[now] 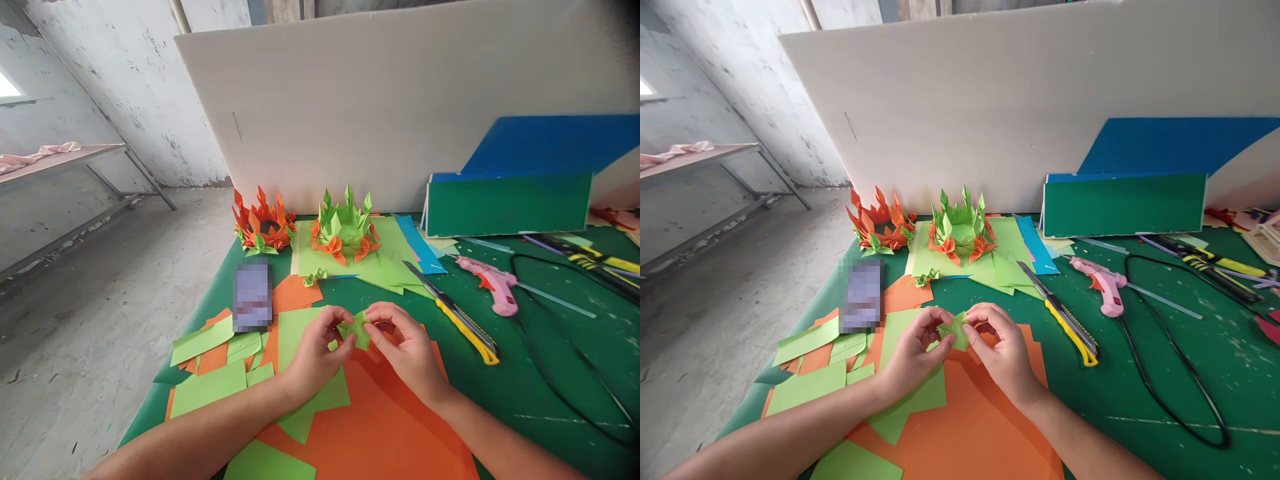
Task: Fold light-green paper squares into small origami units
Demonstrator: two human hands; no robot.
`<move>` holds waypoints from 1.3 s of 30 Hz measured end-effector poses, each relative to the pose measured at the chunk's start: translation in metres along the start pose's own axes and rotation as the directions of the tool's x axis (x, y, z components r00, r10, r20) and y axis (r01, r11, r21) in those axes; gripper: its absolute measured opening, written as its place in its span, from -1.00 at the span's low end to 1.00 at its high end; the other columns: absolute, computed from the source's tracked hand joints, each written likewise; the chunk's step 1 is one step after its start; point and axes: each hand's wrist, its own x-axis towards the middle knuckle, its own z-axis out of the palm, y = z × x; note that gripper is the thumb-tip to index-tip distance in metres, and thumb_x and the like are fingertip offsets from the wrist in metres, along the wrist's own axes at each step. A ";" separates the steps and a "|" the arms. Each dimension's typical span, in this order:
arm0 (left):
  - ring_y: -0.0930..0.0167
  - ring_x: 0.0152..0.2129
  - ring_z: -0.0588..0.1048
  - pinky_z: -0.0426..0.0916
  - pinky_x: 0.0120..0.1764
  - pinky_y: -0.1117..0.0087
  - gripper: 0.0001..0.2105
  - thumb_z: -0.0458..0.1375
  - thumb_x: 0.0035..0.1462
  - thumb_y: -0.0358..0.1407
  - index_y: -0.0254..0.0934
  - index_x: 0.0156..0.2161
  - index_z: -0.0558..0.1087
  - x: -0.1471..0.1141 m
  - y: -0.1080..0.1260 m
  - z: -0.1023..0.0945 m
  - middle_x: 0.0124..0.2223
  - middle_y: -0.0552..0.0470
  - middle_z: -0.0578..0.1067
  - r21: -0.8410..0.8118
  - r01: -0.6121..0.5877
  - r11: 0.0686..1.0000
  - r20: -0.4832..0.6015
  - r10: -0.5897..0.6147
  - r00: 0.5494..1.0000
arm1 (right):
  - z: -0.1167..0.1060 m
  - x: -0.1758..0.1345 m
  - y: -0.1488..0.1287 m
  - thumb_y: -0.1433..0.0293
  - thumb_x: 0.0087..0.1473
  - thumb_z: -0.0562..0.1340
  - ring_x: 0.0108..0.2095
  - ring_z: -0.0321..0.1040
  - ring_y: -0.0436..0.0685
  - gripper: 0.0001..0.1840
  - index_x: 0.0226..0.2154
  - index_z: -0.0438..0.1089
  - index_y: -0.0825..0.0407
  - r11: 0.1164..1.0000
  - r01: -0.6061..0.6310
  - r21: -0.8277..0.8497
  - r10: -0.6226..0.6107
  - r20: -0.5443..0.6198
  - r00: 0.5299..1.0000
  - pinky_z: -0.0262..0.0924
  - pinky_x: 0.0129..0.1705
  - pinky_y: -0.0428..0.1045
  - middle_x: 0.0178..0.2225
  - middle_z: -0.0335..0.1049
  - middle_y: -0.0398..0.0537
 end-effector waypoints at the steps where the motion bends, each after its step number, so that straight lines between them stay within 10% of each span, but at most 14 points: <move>1: 0.50 -0.39 0.34 0.29 -0.33 0.49 -0.89 0.12 0.11 -0.42 -0.23 -0.23 0.33 0.000 0.001 0.000 -0.23 0.05 0.38 0.009 0.006 1.000 0.011 -0.006 1.000 | 0.000 0.000 0.000 0.41 0.17 0.21 -0.17 0.36 0.08 -0.96 -0.31 0.37 -0.05 1.000 0.003 0.002 -0.003 0.001 1.000 0.37 -0.20 -0.06 -0.23 0.33 -0.06; 22: 0.47 -0.42 0.40 0.48 -0.40 0.41 -0.81 0.25 0.05 -0.22 -0.27 -0.26 0.47 0.000 0.003 0.001 -0.30 0.03 0.43 -0.280 0.178 0.943 0.013 -0.182 0.983 | -0.005 0.003 0.001 0.41 0.13 0.25 -0.14 0.37 0.12 -0.90 -0.38 0.50 -0.07 0.987 0.080 -0.140 -0.066 0.103 0.993 0.37 -0.12 0.02 -0.23 0.35 -0.04; 39: 0.51 -0.53 0.38 0.32 -0.48 0.47 -0.75 0.28 0.02 -0.18 -0.30 -0.24 0.47 0.002 0.003 -0.002 -0.33 0.00 0.48 -0.203 0.204 0.958 0.001 -0.208 0.978 | -0.005 0.003 -0.003 0.40 0.16 0.22 -0.14 0.36 0.13 -0.90 -0.34 0.48 -0.06 0.995 0.039 -0.091 -0.026 0.135 0.991 0.34 -0.13 0.00 -0.24 0.34 -0.04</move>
